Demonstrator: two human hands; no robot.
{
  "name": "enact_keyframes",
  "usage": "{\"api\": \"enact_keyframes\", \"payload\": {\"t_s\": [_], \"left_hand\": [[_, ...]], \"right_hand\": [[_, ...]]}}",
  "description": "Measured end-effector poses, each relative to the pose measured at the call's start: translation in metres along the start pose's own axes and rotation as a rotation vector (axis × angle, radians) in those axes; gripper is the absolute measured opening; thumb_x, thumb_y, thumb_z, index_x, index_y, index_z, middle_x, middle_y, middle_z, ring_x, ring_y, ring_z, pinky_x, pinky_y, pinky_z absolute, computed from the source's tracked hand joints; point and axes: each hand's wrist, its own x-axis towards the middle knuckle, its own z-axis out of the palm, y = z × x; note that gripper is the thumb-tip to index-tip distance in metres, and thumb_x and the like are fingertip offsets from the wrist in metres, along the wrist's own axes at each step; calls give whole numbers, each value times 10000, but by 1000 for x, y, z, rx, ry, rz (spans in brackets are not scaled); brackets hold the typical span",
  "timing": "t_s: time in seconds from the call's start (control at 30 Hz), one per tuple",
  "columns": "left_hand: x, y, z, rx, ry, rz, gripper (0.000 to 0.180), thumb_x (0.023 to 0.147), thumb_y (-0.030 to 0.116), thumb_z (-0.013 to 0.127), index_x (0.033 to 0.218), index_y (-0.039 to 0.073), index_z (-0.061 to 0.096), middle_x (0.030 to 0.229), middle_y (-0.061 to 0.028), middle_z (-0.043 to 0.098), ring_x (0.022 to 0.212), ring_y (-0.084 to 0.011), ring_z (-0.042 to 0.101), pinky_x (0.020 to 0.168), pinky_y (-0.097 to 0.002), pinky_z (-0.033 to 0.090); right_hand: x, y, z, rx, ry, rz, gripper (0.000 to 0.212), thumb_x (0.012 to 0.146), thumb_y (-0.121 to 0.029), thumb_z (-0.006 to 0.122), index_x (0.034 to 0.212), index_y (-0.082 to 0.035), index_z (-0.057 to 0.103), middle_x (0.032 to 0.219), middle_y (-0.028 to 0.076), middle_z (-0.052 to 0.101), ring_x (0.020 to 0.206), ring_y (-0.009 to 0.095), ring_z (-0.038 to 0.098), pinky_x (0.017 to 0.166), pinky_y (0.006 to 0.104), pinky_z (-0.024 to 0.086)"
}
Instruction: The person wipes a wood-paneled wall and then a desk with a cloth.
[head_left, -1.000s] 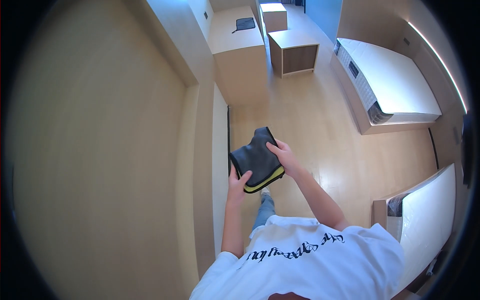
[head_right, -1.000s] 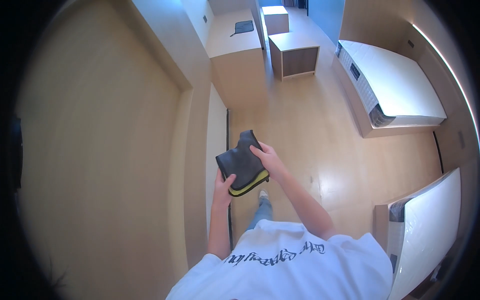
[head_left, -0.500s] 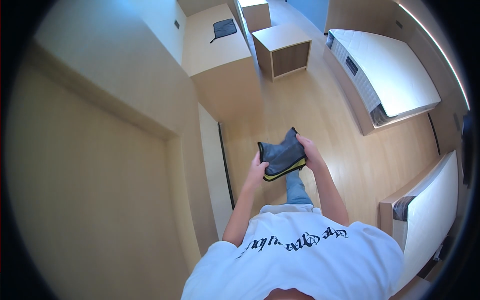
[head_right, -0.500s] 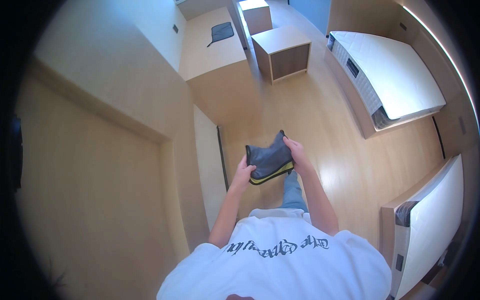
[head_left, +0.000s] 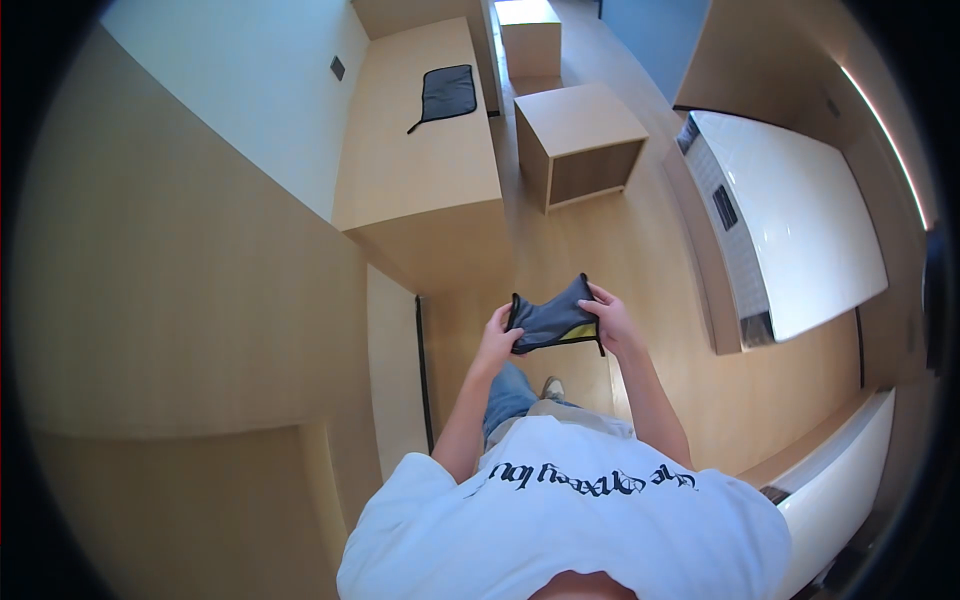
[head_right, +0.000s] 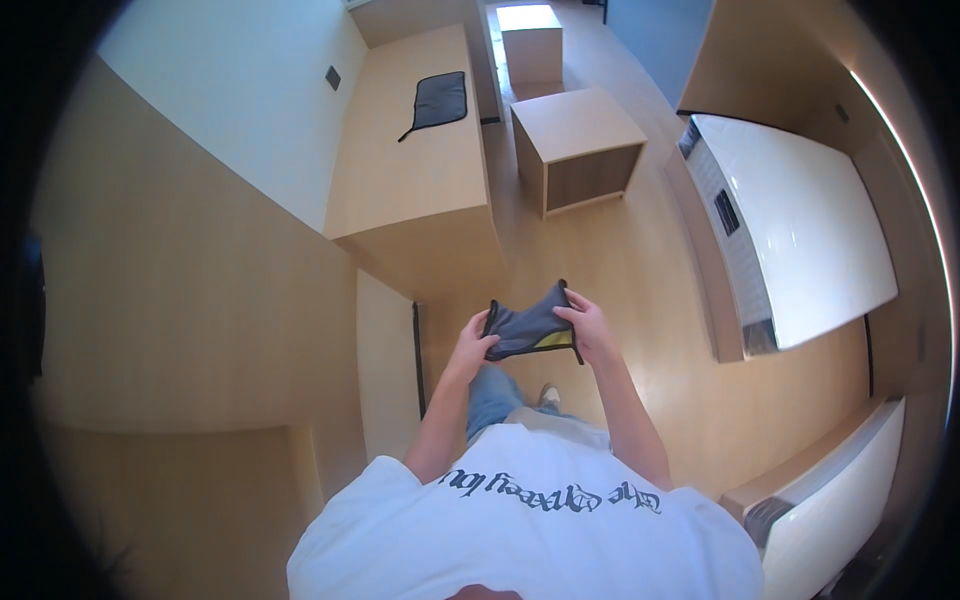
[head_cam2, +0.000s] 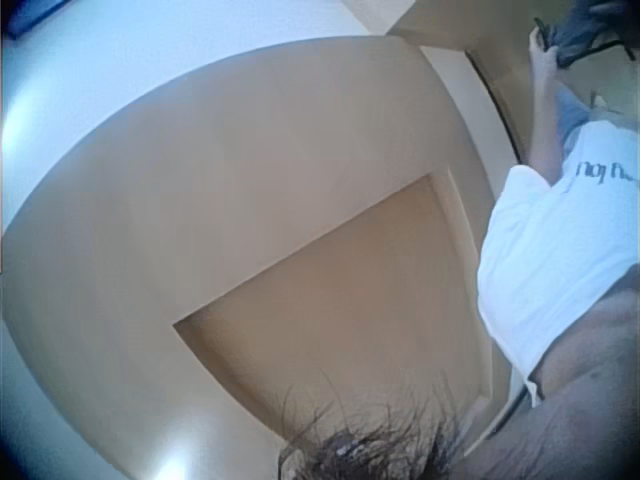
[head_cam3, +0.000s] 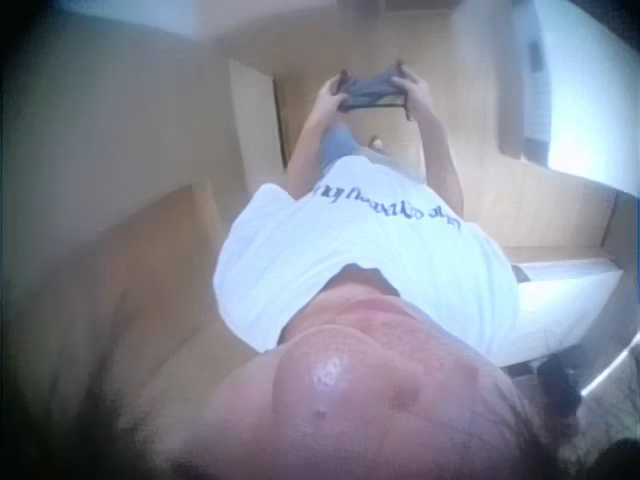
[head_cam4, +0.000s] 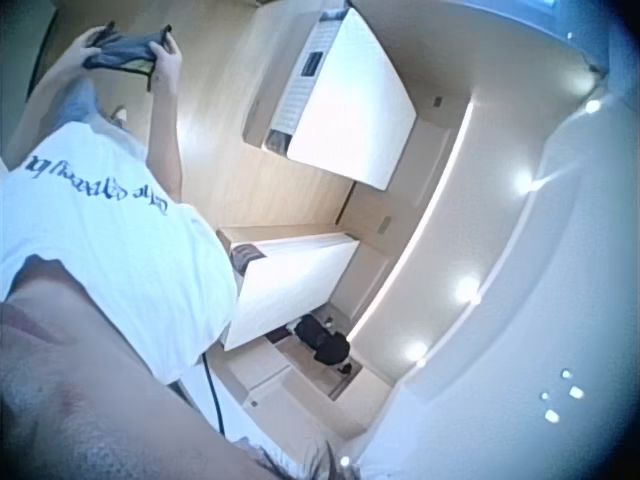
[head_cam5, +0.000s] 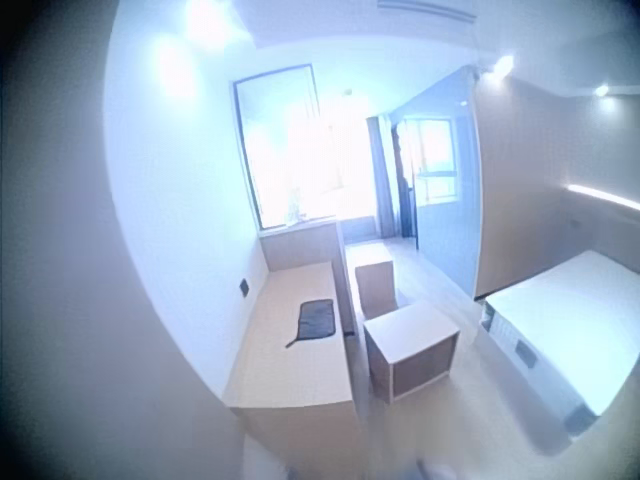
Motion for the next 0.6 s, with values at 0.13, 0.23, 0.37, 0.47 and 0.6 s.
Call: {"api": "enact_keyframes", "payload": {"t_s": [0.13,0.23,0.37,0.47,0.6], "left_hand": [[48,11,-21,-130,47,-149,583,842,-77,522,1397,24,372,1116,-131,623,793,-155,638,542,-269,517],[98,-27,-47,-154,142,-120,551,874,-49,522,1396,50,374,1095,-107,627,702,-121,623,431,-254,458],[171,-44,-81,-52,452,198,558,883,-33,547,1404,59,371,1089,-107,633,777,-131,631,473,-258,462],[181,75,-100,-319,420,4,585,836,-40,616,1381,9,409,1174,-135,612,1047,-187,602,895,-282,478],[231,92,-132,56,523,459,479,861,-46,574,1329,27,499,1114,-106,641,938,-175,634,753,-255,533]], "right_hand": [[81,-17,38,-102,-52,128,512,854,36,592,1349,76,470,1181,147,618,984,192,633,852,298,523],[136,-21,76,-153,-92,177,499,864,29,576,1353,59,478,1147,136,634,963,186,635,835,296,519],[201,-35,135,-223,-136,155,471,867,23,578,1333,41,511,1127,112,642,979,174,622,861,288,500],[253,-63,175,-320,-201,122,466,862,27,583,1324,40,523,1149,106,640,1013,168,612,895,278,483],[311,-113,239,-445,-352,50,427,880,5,577,1304,40,542,1164,98,640,1043,156,603,917,266,470]]}}
